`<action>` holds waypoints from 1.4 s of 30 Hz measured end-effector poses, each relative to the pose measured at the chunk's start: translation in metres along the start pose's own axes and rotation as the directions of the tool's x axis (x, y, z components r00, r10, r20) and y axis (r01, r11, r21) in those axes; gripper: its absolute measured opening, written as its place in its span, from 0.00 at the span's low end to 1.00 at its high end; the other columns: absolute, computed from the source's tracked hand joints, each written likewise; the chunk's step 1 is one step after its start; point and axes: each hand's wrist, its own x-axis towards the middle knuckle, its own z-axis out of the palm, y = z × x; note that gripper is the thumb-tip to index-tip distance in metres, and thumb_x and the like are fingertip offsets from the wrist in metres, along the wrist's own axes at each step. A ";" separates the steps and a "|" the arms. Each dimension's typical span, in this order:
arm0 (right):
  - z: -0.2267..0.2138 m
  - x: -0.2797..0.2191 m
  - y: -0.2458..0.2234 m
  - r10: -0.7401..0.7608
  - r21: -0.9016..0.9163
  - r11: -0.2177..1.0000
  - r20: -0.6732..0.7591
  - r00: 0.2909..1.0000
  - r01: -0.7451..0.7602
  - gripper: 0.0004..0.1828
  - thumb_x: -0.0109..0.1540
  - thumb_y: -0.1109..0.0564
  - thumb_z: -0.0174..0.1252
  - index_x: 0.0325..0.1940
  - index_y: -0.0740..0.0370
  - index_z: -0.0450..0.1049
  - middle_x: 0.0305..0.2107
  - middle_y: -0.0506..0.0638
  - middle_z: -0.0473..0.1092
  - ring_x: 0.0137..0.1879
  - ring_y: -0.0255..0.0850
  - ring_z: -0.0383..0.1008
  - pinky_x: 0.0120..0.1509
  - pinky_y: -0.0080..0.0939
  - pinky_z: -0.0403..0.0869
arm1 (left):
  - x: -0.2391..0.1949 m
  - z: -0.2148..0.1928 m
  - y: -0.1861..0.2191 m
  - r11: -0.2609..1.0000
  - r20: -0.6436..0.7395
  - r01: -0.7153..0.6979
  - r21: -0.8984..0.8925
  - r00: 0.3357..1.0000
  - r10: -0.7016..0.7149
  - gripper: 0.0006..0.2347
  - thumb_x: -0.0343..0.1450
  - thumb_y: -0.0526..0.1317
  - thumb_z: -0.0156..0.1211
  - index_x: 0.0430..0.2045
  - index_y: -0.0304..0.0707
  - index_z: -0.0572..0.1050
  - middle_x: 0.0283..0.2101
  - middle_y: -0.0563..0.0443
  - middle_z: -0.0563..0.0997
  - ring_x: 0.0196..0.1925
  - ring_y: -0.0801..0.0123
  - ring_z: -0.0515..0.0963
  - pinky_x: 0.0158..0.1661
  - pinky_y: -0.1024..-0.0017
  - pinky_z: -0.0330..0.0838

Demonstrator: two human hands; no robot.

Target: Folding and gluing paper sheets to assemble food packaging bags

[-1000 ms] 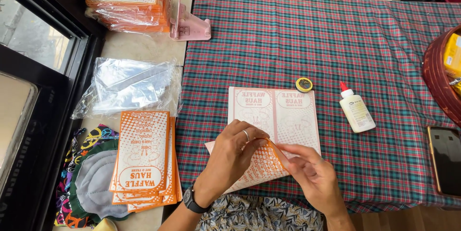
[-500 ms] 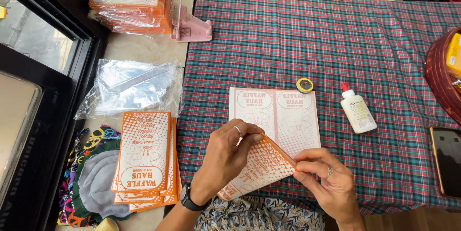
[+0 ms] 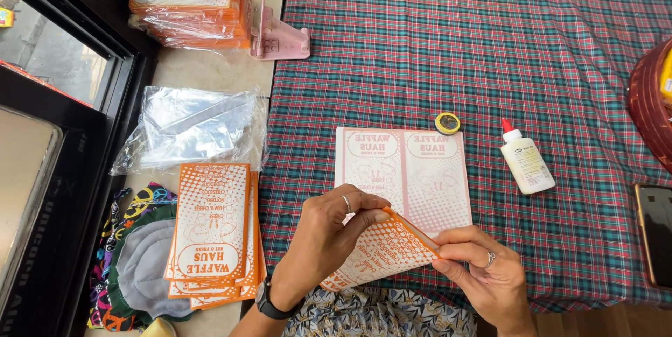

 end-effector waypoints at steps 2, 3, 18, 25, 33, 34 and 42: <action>0.000 0.000 0.000 -0.004 -0.009 1.000 -0.005 1.000 0.004 0.03 0.58 0.61 0.65 0.36 0.60 0.78 0.36 0.52 0.78 0.39 0.38 0.80 0.44 0.30 0.80 | 0.000 0.000 0.002 1.000 -0.005 -0.024 0.008 1.000 0.025 0.04 0.74 0.35 0.61 0.36 0.33 0.80 0.38 0.47 0.86 0.38 0.63 0.86 0.40 0.71 0.78; 0.000 -0.001 0.000 -0.008 -0.018 1.000 -0.009 1.000 0.008 0.04 0.58 0.61 0.65 0.36 0.60 0.79 0.36 0.52 0.78 0.40 0.38 0.81 0.45 0.31 0.81 | 0.000 0.000 0.003 0.999 -0.009 -0.048 0.015 0.999 0.048 0.04 0.74 0.35 0.60 0.36 0.32 0.79 0.38 0.46 0.85 0.38 0.63 0.85 0.39 0.71 0.78; 0.001 -0.004 0.001 0.148 -0.005 0.988 -0.175 0.973 -0.151 0.14 0.51 0.64 0.71 0.41 0.66 0.80 0.34 0.51 0.81 0.40 0.37 0.84 0.51 0.30 0.84 | 0.004 -0.001 0.013 0.990 -0.024 -0.143 0.005 0.989 0.143 0.03 0.75 0.30 0.56 0.37 0.29 0.77 0.35 0.44 0.80 0.35 0.60 0.81 0.37 0.69 0.75; -0.010 0.055 -0.046 -0.176 -0.298 0.947 -0.157 0.972 0.123 0.09 0.58 0.70 0.65 0.42 0.75 0.76 0.35 0.61 0.77 0.40 0.48 0.80 0.47 0.39 0.80 | 0.033 -0.021 0.032 0.956 -0.005 -0.279 0.096 0.960 0.280 0.05 0.77 0.29 0.51 0.43 0.29 0.74 0.38 0.42 0.75 0.39 0.55 0.77 0.43 0.66 0.73; 0.000 0.027 0.040 -0.548 -0.577 0.641 0.117 0.828 0.506 0.10 0.59 0.68 0.69 0.42 0.74 0.77 0.47 0.65 0.72 0.53 0.62 0.76 0.55 0.54 0.83 | -0.019 0.009 -0.056 0.609 0.279 -0.577 0.545 0.809 0.517 0.08 0.79 0.30 0.51 0.51 0.25 0.69 0.55 0.30 0.78 0.56 0.44 0.79 0.58 0.49 0.75; 0.006 0.026 0.038 -0.545 -0.572 0.644 0.122 0.830 0.507 0.10 0.59 0.68 0.69 0.42 0.74 0.77 0.47 0.65 0.72 0.53 0.62 0.76 0.55 0.54 0.83 | -0.030 0.014 -0.064 0.614 0.275 -0.571 0.545 0.814 0.512 0.08 0.79 0.30 0.51 0.51 0.25 0.69 0.55 0.30 0.78 0.56 0.44 0.79 0.58 0.49 0.75; 0.016 0.016 0.052 -0.267 -0.454 0.796 0.328 0.906 0.399 0.10 0.58 0.68 0.66 0.44 0.70 0.80 0.43 0.58 0.79 0.54 0.53 0.79 0.59 0.51 0.79 | -0.056 0.038 -0.092 0.864 0.275 -0.351 0.360 0.925 0.261 0.08 0.73 0.27 0.58 0.44 0.20 0.77 0.51 0.29 0.81 0.59 0.40 0.78 0.66 0.42 0.65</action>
